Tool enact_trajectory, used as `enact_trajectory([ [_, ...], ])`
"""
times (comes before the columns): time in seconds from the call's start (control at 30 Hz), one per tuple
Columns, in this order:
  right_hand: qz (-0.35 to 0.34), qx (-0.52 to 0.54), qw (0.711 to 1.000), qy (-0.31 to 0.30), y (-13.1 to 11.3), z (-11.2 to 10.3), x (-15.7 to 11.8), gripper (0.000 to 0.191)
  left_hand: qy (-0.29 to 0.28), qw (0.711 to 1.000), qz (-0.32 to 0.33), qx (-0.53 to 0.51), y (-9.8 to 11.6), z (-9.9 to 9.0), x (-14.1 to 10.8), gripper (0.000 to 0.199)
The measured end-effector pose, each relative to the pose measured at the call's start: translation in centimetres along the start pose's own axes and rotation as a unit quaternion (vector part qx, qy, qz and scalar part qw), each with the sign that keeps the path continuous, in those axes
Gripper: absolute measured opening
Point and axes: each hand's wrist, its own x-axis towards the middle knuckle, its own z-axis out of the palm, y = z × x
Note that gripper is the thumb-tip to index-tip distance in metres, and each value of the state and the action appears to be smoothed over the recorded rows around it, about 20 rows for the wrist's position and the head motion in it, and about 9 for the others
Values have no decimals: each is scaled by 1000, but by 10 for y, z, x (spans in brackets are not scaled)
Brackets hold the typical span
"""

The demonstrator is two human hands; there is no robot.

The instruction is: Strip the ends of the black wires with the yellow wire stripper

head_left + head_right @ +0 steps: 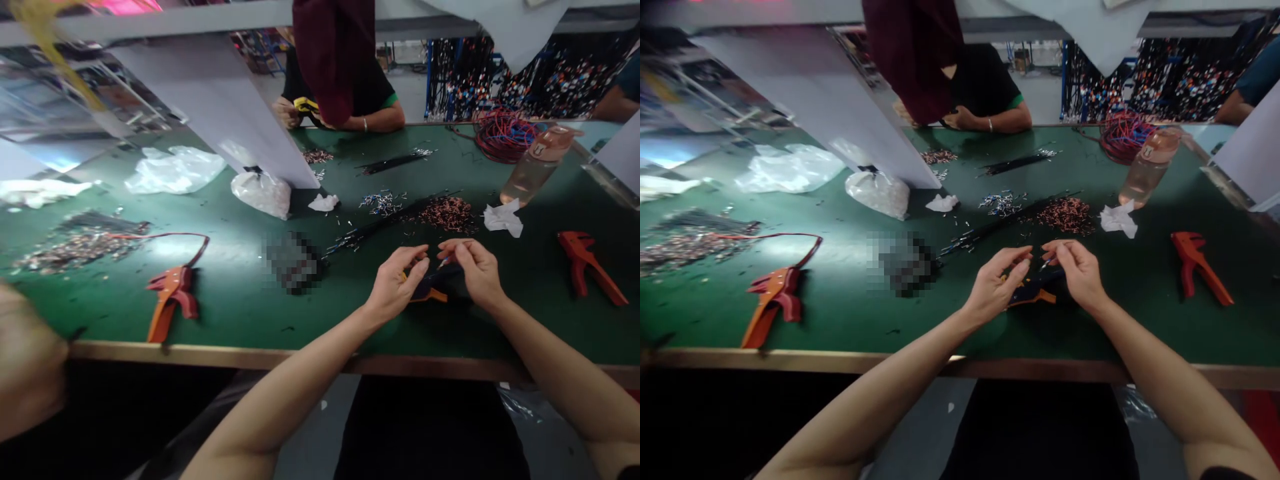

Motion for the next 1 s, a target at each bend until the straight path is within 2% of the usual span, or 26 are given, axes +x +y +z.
enact_trajectory([
  [0.07, 10, -26, 1000, -6, 2, -9, 8, 29, 34, 997, -55, -36, 7, -2, -18, 24],
  [0.13, -7, -129, 989, -70, 5, -17, 15, 27, 8, 977, -168, -130, 14, 2, -44, 24],
  [0.2, -19, -269, 950, -161, 8, -20, 18, 26, -9, 918, -304, -253, 19, 11, -70, 28],
  [0.27, -21, -362, 904, -226, 12, -18, 17, 24, -4, 842, -409, -353, 22, 23, -88, 34],
  [0.33, -18, -398, 881, -256, 14, -12, 14, 22, 36, 796, -445, -408, 24, 34, -94, 33],
  [0.43, -11, -423, 861, -283, 15, -7, 11, 21, 103, 760, -457, -449, 24, 43, -87, 29],
  [0.53, -3, -436, 845, -309, 14, -9, 12, 23, 118, 748, -456, -468, 22, 47, -79, 24],
  [0.7, 21, -429, 838, -337, 12, -14, 15, 26, 85, 761, -441, -468, 23, 52, -77, 26],
  [0.83, 51, -398, 846, -351, 12, -13, 13, 28, 62, 768, -438, -463, 24, 50, -74, 27],
  [1.0, 87, -330, 868, -361, 9, -18, 16, 28, 64, 765, -449, -456, 23, 46, -71, 25],
])
